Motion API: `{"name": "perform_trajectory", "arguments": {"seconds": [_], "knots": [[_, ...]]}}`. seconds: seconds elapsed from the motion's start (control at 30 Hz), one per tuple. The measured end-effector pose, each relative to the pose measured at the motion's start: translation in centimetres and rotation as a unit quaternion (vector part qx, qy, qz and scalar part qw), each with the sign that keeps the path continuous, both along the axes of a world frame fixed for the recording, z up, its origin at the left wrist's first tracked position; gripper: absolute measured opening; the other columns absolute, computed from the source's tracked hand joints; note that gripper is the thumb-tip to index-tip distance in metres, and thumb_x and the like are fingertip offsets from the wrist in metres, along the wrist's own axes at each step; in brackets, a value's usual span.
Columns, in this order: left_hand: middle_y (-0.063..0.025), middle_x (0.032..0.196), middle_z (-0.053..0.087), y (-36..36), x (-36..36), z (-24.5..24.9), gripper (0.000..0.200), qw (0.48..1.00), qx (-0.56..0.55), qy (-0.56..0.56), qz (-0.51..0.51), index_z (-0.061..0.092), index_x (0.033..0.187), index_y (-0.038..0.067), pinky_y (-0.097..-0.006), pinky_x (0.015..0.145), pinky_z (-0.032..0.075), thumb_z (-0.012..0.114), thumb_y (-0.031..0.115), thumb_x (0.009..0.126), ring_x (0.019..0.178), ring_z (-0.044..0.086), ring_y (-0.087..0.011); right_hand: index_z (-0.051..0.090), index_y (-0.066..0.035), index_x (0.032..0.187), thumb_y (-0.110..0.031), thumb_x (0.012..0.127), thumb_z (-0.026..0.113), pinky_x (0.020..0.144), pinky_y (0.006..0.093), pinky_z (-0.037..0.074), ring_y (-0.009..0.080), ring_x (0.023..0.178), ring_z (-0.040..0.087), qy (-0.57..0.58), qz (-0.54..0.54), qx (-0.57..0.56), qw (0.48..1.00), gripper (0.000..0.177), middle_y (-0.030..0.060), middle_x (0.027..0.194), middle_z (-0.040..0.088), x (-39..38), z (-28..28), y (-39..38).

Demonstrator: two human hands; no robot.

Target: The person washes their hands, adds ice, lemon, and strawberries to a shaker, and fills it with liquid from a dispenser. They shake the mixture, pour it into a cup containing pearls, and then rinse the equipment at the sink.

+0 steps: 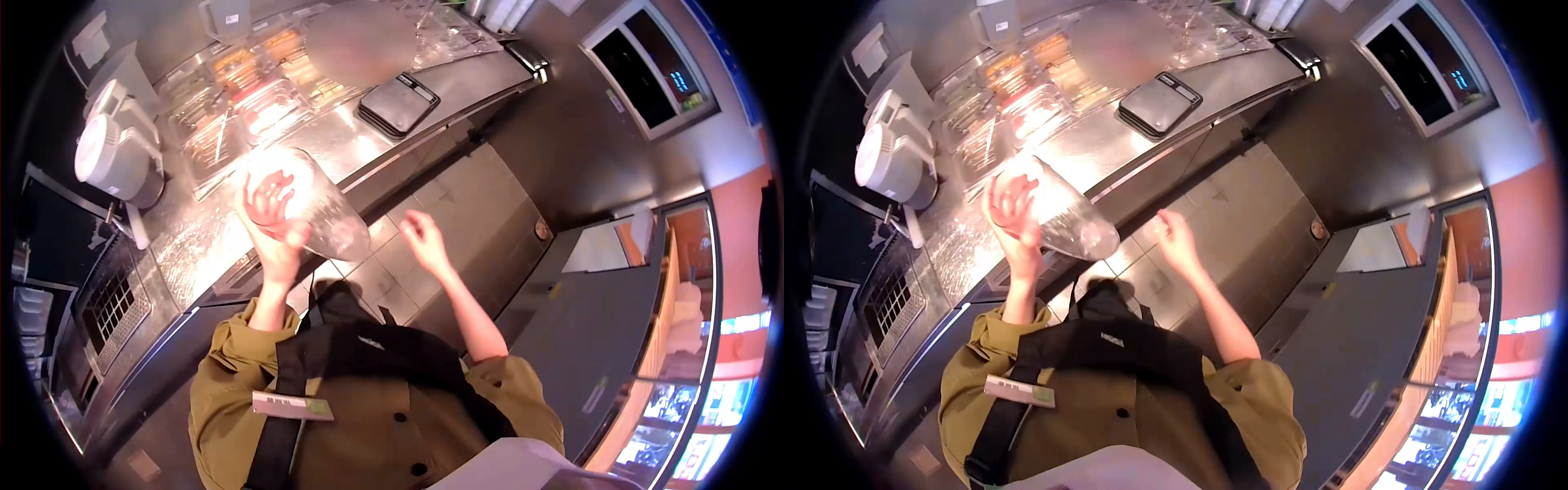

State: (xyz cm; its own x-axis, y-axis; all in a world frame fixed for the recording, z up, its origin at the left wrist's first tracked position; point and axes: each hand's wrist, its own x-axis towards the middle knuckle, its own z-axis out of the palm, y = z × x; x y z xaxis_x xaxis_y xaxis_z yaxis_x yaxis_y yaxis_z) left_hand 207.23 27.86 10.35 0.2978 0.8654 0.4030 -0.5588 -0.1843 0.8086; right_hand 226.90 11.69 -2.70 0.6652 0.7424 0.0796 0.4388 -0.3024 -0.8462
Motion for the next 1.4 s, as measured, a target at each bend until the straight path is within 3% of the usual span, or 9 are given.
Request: {"name": "perform_trajectory", "arguments": {"seconds": [0.23, 0.37, 0.57, 0.7, 0.77, 0.87, 1.1, 1.27, 1.4], "knots": [[-0.0162, 0.119, 0.044, 7.7, 9.6, -3.1, 0.099, 0.978, 0.037, 0.031, 0.205, 0.013, 0.136, 0.007, -0.0403, 0.095, 0.035, 0.076, 0.031, 0.064, 0.111, 0.046, -0.0287, 0.059, 0.002, 0.092, -0.018, 0.077, 0.058, 0.077, 0.0367, 0.045, 0.031, 0.088, 0.058, -0.235, 0.017, 0.106, 0.966, 0.025, 0.0178, 0.088, 0.06, 25.9, -2.2, 16.7], [-0.0175, 0.125, 0.04, 8.4, 16.7, -0.5, 0.098, 0.95, 0.078, 0.115, 0.281, 0.015, 0.135, 0.01, -0.0428, 0.097, 0.031, 0.077, 0.031, 0.063, 0.116, 0.041, -0.03, 0.061, 0.0, 0.096, -0.02, 0.08, 0.054, 0.077, 0.0419, 0.044, 0.0363, 0.085, 0.056, -0.18, -0.03, -0.002, 0.983, 0.027, 0.021, 0.087, 0.06, 36.0, -4.4, 22.5], [-0.0166, 0.126, 0.037, 8.3, 22.7, 0.9, 0.109, 0.919, 0.109, 0.156, 0.346, 0.008, 0.136, 0.01, -0.0432, 0.096, 0.033, 0.08, 0.037, 0.059, 0.117, 0.04, -0.0299, 0.066, -0.004, 0.08, -0.028, 0.077, 0.06, 0.065, 0.0391, 0.048, 0.0313, 0.069, 0.062, -0.118, 0.087, -0.226, 0.963, 0.026, 0.0154, 0.071, 0.063, 33.1, -1.8, 23.6], [-0.0179, 0.126, 0.038, 7.6, 26.3, -0.6, 0.109, 0.853, 0.11, 0.186, 0.475, 0.007, 0.135, 0.008, -0.0436, 0.096, 0.034, 0.079, 0.039, 0.06, 0.114, 0.042, -0.0318, 0.064, 0.001, 0.071, -0.026, 0.077, 0.062, 0.062, 0.0381, 0.049, 0.0353, 0.065, 0.06, -0.124, 0.301, -0.185, 0.927, 0.027, 0.0191, 0.069, 0.061, 31.4, -2.4, 25.7], [-0.0182, 0.124, 0.04, 7.7, 27.5, -1.6, 0.106, 0.818, 0.095, 0.182, 0.537, 0.009, 0.135, 0.006, -0.0421, 0.096, 0.035, 0.08, 0.033, 0.06, 0.113, 0.044, -0.0315, 0.064, 0.0, 0.077, -0.024, 0.078, 0.061, 0.061, 0.0398, 0.048, 0.0356, 0.065, 0.059, -0.09, 0.404, -0.22, 0.883, 0.024, 0.0189, 0.068, 0.06, 32.8, -2.2, 27.2], [-0.0166, 0.124, 0.04, 8.6, 29.8, -2.5, 0.101, 0.784, 0.077, 0.188, 0.586, 0.012, 0.134, 0.007, -0.0417, 0.097, 0.033, 0.08, 0.018, 0.061, 0.114, 0.042, -0.0294, 0.054, -0.008, 0.108, -0.012, 0.078, 0.055, 0.055, 0.0411, 0.046, 0.0323, 0.062, 0.056, -0.156, 0.483, 0.003, 0.862, 0.031, 0.0137, 0.076, 0.054, 34.8, -2.5, 28.7], [-0.0187, 0.126, 0.035, 8.6, 34.4, -3.5, 0.107, 0.718, 0.059, 0.281, 0.634, 0.009, 0.133, 0.005, -0.0446, 0.102, 0.026, 0.081, 0.016, 0.056, 0.118, 0.037, -0.031, 0.042, -0.021, 0.128, -0.001, 0.072, 0.049, 0.053, 0.038, 0.047, 0.0291, 0.057, 0.055, -0.281, 0.674, -0.071, 0.679, 0.06, 0.0113, 0.073, 0.051, 35.1, -2.6, 32.6], [-0.0205, 0.131, 0.027, 8.7, 35.4, -3.3, 0.109, 0.719, 0.009, 0.233, 0.654, 0.004, 0.134, 0.006, -0.0455, 0.103, 0.023, 0.081, 0.015, 0.057, 0.122, 0.03, -0.0321, 0.045, 0.006, 0.116, -0.006, 0.077, 0.044, 0.044, 0.0349, 0.046, 0.0219, 0.049, 0.056, -0.408, 0.72, -0.004, 0.561, 0.041, 0.0103, 0.072, 0.054, 34.2, -1.2, 33.3], [-0.0208, 0.132, 0.025, 8.5, 35.4, -3.1, 0.11, 0.725, -0.013, 0.236, 0.647, 0.002, 0.135, 0.007, -0.0462, 0.104, 0.021, 0.079, 0.01, 0.057, 0.124, 0.028, -0.0323, 0.048, -0.01, 0.121, -0.003, 0.074, 0.046, 0.051, 0.0367, 0.047, 0.0266, 0.059, 0.058, -0.272, 0.736, 0.016, 0.619, 0.048, 0.0105, 0.073, 0.054, 35.2, -2.1, 34.7]]}}
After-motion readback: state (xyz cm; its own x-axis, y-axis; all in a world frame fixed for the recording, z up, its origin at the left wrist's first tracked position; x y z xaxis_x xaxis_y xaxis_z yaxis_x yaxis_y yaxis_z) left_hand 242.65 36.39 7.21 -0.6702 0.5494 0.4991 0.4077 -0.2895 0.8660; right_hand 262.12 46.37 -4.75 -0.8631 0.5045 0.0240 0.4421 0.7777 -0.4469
